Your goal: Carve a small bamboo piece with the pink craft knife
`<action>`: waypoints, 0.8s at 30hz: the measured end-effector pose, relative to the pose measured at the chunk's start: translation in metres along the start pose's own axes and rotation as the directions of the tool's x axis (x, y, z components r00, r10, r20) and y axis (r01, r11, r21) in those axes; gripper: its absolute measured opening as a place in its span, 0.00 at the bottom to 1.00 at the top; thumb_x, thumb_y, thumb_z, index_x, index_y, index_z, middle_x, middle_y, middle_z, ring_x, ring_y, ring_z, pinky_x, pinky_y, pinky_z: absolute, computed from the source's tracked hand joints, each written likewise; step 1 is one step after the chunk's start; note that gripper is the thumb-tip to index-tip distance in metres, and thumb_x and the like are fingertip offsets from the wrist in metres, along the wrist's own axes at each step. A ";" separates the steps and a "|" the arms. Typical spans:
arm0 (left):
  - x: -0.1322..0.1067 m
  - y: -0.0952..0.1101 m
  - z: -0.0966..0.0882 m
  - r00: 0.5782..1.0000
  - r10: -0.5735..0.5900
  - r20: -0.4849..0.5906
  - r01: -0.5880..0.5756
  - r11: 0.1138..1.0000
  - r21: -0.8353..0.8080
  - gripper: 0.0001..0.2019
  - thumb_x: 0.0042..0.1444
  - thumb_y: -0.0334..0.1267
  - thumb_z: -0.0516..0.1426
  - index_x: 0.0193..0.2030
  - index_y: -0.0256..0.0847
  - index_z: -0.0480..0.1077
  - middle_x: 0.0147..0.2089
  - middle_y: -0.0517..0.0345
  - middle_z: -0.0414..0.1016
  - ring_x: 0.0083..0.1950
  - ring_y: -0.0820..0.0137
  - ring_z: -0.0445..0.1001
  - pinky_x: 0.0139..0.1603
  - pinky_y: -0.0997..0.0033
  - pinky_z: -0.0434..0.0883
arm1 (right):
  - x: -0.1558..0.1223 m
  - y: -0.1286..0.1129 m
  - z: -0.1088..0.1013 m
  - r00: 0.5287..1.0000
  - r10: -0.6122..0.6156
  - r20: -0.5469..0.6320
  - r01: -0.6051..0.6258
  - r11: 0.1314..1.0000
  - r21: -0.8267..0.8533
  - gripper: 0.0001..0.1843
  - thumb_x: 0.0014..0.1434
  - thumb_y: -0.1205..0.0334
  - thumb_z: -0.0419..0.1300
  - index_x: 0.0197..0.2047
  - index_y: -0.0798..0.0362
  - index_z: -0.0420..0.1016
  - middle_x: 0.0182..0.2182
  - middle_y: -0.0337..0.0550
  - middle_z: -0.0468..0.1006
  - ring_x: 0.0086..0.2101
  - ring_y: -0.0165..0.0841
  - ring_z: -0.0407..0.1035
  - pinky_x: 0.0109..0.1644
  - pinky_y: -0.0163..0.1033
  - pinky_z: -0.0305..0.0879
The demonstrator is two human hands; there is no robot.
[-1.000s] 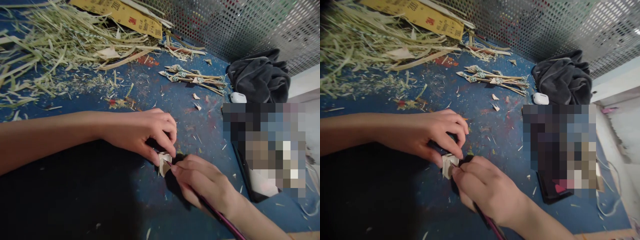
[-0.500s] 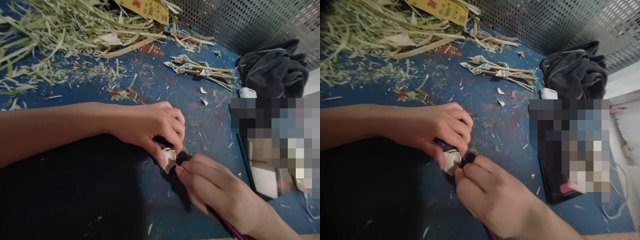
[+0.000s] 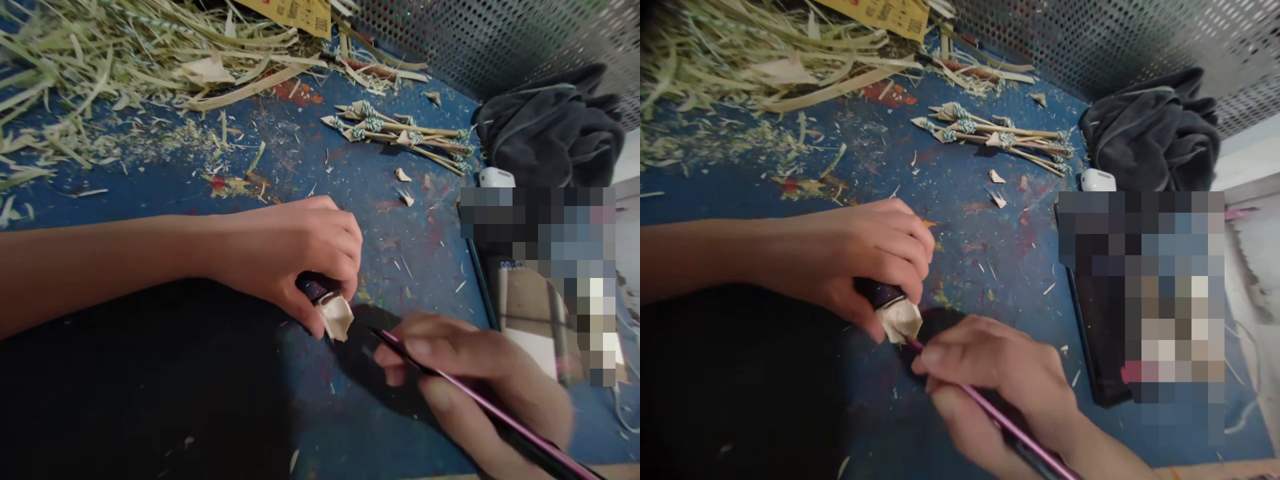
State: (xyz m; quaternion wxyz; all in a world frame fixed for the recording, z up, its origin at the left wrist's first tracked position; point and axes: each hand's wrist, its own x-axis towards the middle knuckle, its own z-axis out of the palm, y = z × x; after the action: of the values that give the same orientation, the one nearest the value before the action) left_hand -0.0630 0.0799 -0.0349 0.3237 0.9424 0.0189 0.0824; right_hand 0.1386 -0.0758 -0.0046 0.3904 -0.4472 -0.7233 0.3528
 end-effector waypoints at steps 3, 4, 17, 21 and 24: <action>-0.001 0.005 0.003 0.998 -0.045 -0.052 0.049 0.997 0.063 0.14 0.49 0.51 0.66 0.37 0.47 0.72 0.37 0.62 0.78 0.47 0.63 0.70 0.48 0.65 0.57 | 0.006 0.007 0.013 0.997 0.053 -0.057 -0.048 0.995 0.091 0.13 0.58 0.71 0.62 0.46 0.49 0.73 0.34 0.40 0.81 0.32 0.31 0.76 0.36 0.33 0.76; -0.001 0.006 0.004 0.996 -0.065 -0.063 0.069 0.995 0.071 0.14 0.49 0.50 0.67 0.35 0.45 0.72 0.36 0.62 0.77 0.45 0.64 0.70 0.45 0.65 0.57 | 0.008 0.009 0.016 0.994 0.087 -0.067 -0.082 0.994 0.071 0.12 0.57 0.73 0.62 0.44 0.49 0.73 0.33 0.40 0.81 0.32 0.30 0.77 0.36 0.32 0.75; -0.004 0.008 0.001 0.998 -0.047 -0.044 0.045 0.998 -0.039 0.08 0.50 0.38 0.64 0.37 0.45 0.72 0.36 0.62 0.77 0.40 0.67 0.70 0.46 0.66 0.60 | 0.010 0.010 0.030 0.999 0.036 -0.029 -0.042 0.976 -0.214 0.09 0.57 0.76 0.57 0.35 0.51 0.68 0.28 0.38 0.78 0.27 0.27 0.73 0.31 0.30 0.71; -0.003 0.010 0.001 0.998 -0.052 -0.033 0.051 0.999 -0.019 0.05 0.50 0.37 0.64 0.32 0.45 0.72 0.35 0.62 0.76 0.39 0.68 0.70 0.45 0.66 0.61 | 0.009 0.011 0.031 1.000 -0.001 -0.022 -0.004 0.976 -0.218 0.11 0.57 0.77 0.56 0.38 0.51 0.67 0.30 0.40 0.78 0.29 0.28 0.73 0.33 0.32 0.72; -0.001 0.012 0.003 0.998 -0.045 -0.040 0.046 0.999 0.023 0.06 0.49 0.37 0.64 0.28 0.44 0.70 0.32 0.61 0.75 0.37 0.68 0.69 0.43 0.67 0.61 | 0.006 0.015 0.033 0.999 -0.045 0.000 0.044 0.977 -0.208 0.12 0.57 0.78 0.55 0.39 0.51 0.67 0.30 0.41 0.77 0.31 0.30 0.73 0.34 0.35 0.71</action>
State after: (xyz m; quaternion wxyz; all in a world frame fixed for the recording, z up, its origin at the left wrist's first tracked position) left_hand -0.0642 0.0688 -0.0301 0.3138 0.9437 0.0477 0.0935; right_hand 0.1137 -0.0701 -0.0309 0.3510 -0.4701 -0.7650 0.2656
